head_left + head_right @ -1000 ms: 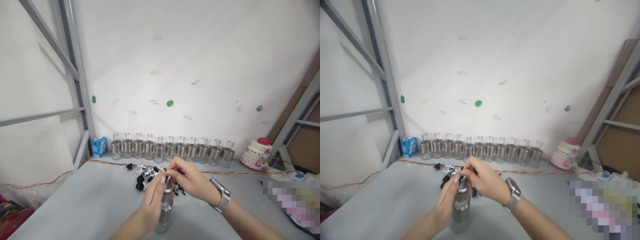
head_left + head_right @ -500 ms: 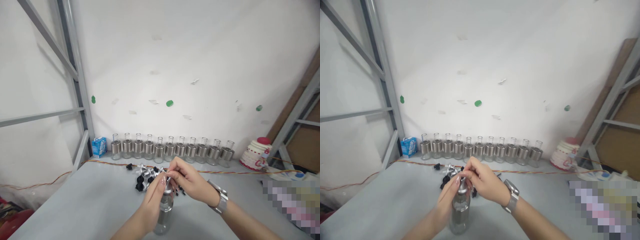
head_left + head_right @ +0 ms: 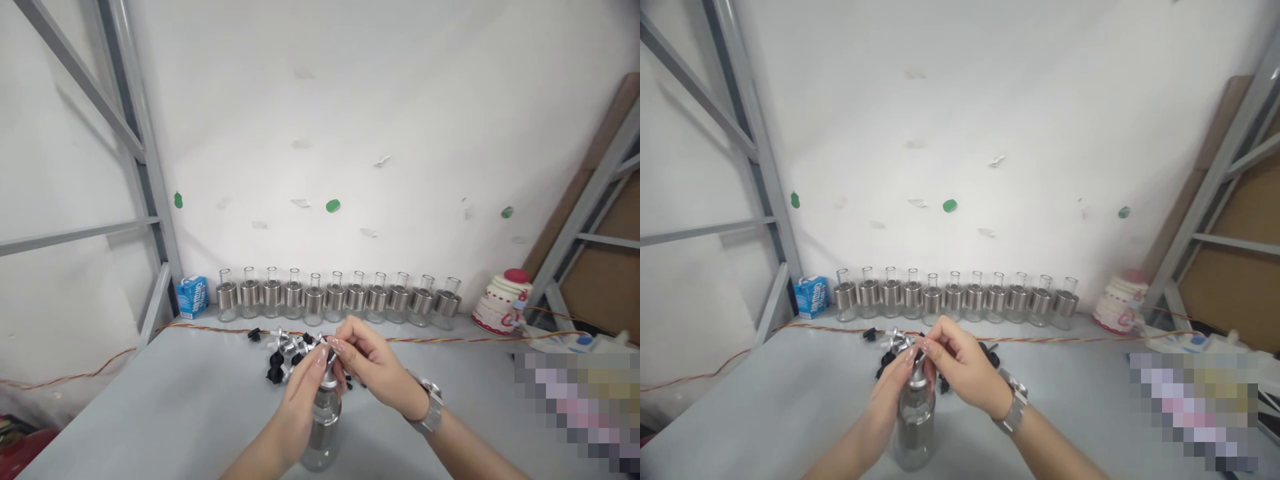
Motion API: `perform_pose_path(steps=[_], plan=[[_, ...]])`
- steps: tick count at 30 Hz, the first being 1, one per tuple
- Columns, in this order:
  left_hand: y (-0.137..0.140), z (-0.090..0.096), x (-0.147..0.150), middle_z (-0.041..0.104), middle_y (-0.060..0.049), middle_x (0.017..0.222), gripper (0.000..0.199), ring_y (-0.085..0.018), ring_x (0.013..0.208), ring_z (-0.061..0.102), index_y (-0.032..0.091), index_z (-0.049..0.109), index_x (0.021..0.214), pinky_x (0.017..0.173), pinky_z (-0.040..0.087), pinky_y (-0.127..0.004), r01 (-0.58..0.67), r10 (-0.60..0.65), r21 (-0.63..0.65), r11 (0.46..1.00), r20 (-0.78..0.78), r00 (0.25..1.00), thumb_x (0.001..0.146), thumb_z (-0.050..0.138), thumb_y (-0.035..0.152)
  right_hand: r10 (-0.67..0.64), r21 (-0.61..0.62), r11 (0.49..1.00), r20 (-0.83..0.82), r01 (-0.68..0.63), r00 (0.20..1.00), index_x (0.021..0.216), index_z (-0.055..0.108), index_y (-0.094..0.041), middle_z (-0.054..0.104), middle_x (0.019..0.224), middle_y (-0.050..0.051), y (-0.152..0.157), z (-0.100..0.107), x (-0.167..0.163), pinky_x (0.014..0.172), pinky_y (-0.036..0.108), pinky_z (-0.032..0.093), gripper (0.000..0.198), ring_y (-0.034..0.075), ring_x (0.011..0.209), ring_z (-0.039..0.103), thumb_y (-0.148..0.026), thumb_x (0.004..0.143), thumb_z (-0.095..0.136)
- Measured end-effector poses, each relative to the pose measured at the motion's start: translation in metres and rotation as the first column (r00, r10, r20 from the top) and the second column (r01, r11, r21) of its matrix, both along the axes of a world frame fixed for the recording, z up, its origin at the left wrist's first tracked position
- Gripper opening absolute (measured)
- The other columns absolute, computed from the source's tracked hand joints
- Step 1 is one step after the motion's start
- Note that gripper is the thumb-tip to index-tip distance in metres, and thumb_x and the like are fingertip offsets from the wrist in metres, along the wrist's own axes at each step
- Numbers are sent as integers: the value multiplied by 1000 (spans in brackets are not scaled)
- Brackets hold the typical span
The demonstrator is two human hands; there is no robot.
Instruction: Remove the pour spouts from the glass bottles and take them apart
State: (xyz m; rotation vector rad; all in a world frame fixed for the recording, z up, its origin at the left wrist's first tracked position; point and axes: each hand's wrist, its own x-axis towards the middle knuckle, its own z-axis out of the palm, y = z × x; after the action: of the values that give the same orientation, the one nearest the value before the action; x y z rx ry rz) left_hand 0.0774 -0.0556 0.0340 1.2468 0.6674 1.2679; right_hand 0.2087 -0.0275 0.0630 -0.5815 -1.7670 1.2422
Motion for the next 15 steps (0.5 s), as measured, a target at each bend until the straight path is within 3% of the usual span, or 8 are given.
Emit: perform_pose_path(steps=[5, 9, 15], plan=[[2, 3, -4, 51, 2, 52, 38, -10, 51, 47, 15, 52, 56, 53, 36, -22, -64, 64, -5, 998, -47, 997, 82, 44, 41, -41, 27, 999, 1, 41, 999, 84, 51, -17, 44, 47, -7, -4, -5, -1, 39, 18, 29, 24, 5, 37, 35, -38, 86, 41], [4, 9, -7, 47, 1, 47, 40, -10, 42, 45, 14, 51, 50, 45, 34, -22, 33, -34, -60, 998, -9, 999, 80, 45, 40, -138, -2, 990, -1, 138, 990, 100, 50, -17, 33, 43, -10, -3, -16, 5, 37, 18, 27, 29, 5, 35, 29, -39, 88, 38], [2, 20, -9, 46, 0, 43, 44, -9, 38, 43, 13, 50, 43, 43, 33, -22, 79, -82, -68, 995, -48, 995, 79, 46, 36, -231, -85, 971, -70, 225, 970, 102, 49, -17, 34, 47, -9, 4, -37, 15, 33, 17, 26, 30, 5, 35, 28, -41, 86, 39]])
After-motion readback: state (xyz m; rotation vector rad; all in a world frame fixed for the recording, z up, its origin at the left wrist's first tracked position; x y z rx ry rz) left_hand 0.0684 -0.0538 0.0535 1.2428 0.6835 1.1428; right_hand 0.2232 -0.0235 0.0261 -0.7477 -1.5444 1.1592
